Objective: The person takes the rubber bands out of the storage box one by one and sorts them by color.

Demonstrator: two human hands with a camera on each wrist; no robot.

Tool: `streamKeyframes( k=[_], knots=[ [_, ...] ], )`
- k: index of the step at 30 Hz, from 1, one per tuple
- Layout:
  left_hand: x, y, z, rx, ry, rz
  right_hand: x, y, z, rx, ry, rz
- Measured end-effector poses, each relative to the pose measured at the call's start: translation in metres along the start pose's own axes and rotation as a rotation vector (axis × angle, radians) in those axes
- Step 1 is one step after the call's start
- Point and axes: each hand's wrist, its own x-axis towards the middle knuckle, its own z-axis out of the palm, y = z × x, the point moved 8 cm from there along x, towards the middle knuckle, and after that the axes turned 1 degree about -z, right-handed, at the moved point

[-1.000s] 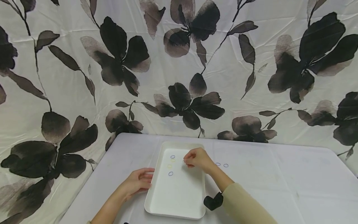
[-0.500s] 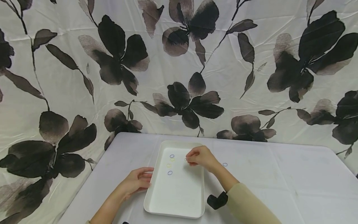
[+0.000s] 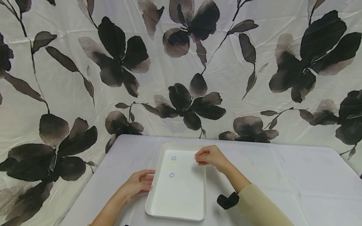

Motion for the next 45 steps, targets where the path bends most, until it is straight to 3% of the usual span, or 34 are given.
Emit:
streamKeyframes(
  k=[6,22,36,45],
  knots=[
    [0.001,0.006,-0.001,0.029,0.027,0.012,-0.004,-0.004,-0.014,-0.002,0.017,-0.004],
    [-0.002,0.002,0.002,0.021,0.006,0.006,-0.015,0.009,-0.042,-0.062,0.071,0.026],
    [-0.002,0.002,0.002,0.02,0.011,0.003,-0.026,0.011,-0.067,-0.021,0.076,0.013],
    [-0.003,0.003,0.003,0.022,0.0,0.005,-0.037,0.023,-0.085,-0.03,0.111,0.04]
  ],
)
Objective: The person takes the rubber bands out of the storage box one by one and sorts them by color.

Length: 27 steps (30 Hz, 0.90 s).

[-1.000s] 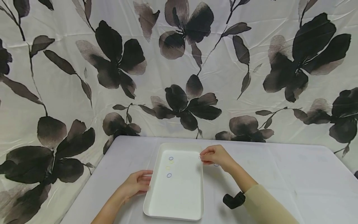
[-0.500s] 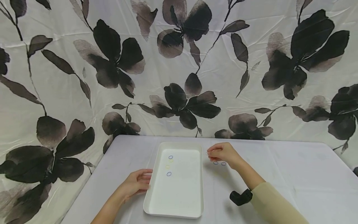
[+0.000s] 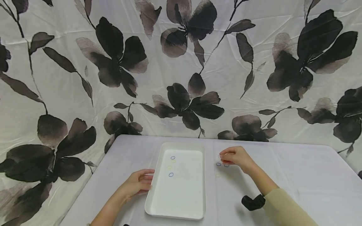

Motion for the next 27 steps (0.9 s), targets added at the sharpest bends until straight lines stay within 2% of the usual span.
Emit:
streamKeyframes(
  k=[13,27],
  knots=[
    [0.001,0.001,0.0,-0.015,-0.017,0.0,-0.008,0.025,-0.025,-0.03,0.052,0.044],
    [0.002,0.0,0.0,-0.015,-0.018,0.013,-0.009,0.05,-0.039,-0.091,0.106,0.11]
  ],
)
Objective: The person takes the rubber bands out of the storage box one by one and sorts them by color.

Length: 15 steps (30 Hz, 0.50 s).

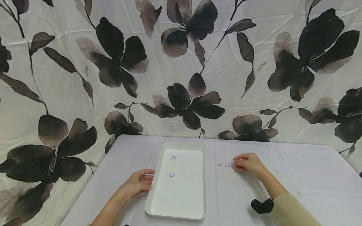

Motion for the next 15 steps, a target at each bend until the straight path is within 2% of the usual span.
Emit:
streamKeyframes(
  k=[7,15],
  knots=[
    [0.0,0.0,0.0,0.003,0.012,-0.01,0.002,0.012,-0.002,-0.005,0.011,0.043],
    [0.0,-0.001,0.0,0.012,0.025,-0.019,0.005,0.014,-0.003,-0.054,0.009,0.056]
  ],
)
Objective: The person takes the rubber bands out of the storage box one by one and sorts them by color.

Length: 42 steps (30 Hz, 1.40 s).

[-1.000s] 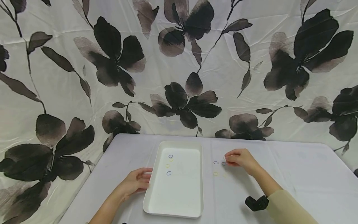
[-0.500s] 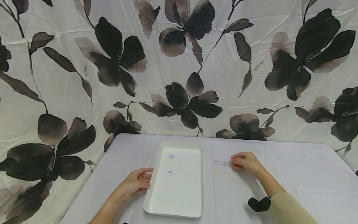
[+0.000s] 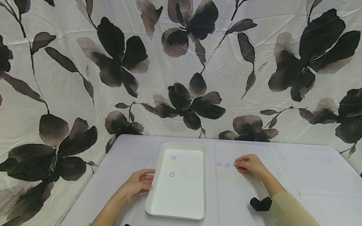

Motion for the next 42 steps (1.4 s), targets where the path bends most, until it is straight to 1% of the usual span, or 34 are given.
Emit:
streamKeyframes(
  k=[6,8,12,18,23,30,37,42],
  knots=[
    [0.001,-0.001,0.001,-0.007,-0.012,0.003,0.0,-0.001,0.002,-0.012,-0.004,0.032],
    [0.001,0.0,0.002,-0.008,-0.018,0.007,0.0,-0.001,0.003,-0.014,-0.011,0.038],
    [0.001,0.004,0.002,0.004,-0.009,0.008,0.001,-0.002,0.003,-0.019,-0.029,0.037],
    [0.001,0.006,0.002,0.014,-0.01,0.015,-0.001,-0.001,0.001,-0.062,-0.029,0.05],
    [0.0,0.003,0.001,-0.004,-0.013,0.002,-0.002,-0.003,0.0,-0.056,-0.028,0.039],
    [0.0,0.003,0.002,-0.013,-0.03,0.019,0.0,-0.007,-0.001,-0.049,-0.023,0.014],
    [-0.001,0.003,0.001,-0.015,-0.033,0.024,-0.001,-0.02,-0.001,-0.02,-0.037,-0.031],
    [-0.001,0.002,0.001,-0.017,-0.032,0.027,0.001,-0.028,0.001,-0.004,-0.04,-0.042]
  ],
)
